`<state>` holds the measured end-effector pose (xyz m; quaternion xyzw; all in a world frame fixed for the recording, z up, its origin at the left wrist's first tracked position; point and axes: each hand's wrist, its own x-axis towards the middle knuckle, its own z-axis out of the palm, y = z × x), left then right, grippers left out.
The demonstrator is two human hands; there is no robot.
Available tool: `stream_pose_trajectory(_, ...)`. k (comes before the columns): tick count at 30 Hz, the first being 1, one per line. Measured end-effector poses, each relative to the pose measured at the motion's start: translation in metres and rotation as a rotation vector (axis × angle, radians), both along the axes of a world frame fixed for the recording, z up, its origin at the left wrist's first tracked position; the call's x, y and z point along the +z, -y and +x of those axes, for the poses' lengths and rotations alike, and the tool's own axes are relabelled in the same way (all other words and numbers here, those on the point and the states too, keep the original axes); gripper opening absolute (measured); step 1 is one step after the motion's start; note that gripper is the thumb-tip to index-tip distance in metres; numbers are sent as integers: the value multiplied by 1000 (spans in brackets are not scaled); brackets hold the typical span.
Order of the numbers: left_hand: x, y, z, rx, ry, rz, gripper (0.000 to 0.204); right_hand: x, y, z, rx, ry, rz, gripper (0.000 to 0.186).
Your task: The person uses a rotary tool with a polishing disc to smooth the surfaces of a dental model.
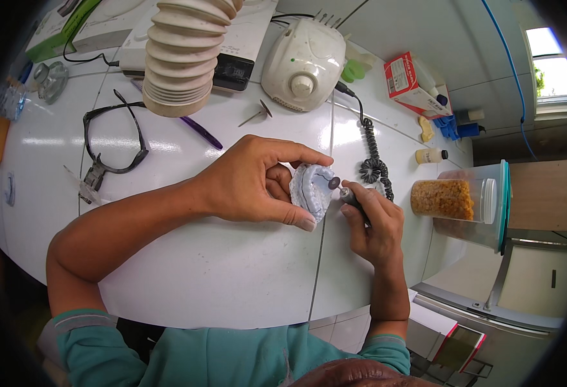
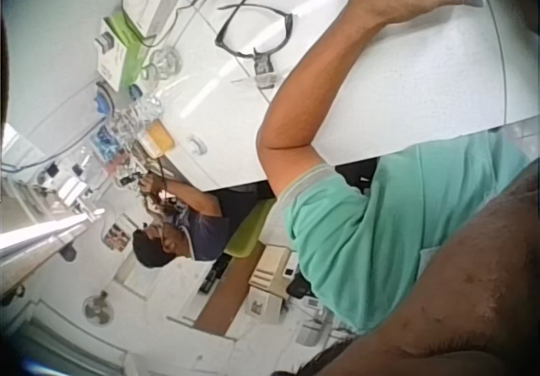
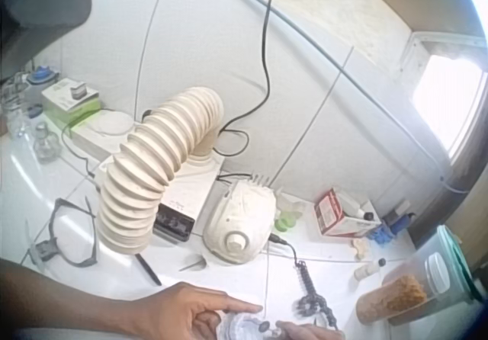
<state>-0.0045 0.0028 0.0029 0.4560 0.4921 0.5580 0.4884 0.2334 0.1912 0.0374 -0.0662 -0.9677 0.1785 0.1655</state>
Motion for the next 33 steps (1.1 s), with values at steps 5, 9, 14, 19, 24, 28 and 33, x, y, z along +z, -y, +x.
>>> stream_pose_trajectory(5,0,1,0,-3,4,-6,86,0,1,-1,0,0,1,40)
stream_pose_trajectory(9,0,1,-1,-4,14,-7,86,-2,0,-1,13,-4,5,40)
stream_pose_trajectory(14,-1,1,0,-6,23,7,86,0,0,0,4,10,6,41)
stream_pose_trajectory(19,-1,1,-1,-5,9,10,85,-1,0,-1,12,2,7,41)
stream_pose_trajectory(24,-1,1,-1,-1,-3,4,86,-1,0,-1,7,6,3,41)
stream_pose_trajectory(28,0,0,-1,-5,-2,-1,86,-1,-1,0,-2,-18,-8,40)
stream_pose_trajectory(33,0,1,-1,1,-17,-13,85,-3,-1,-2,-1,-29,-17,39)
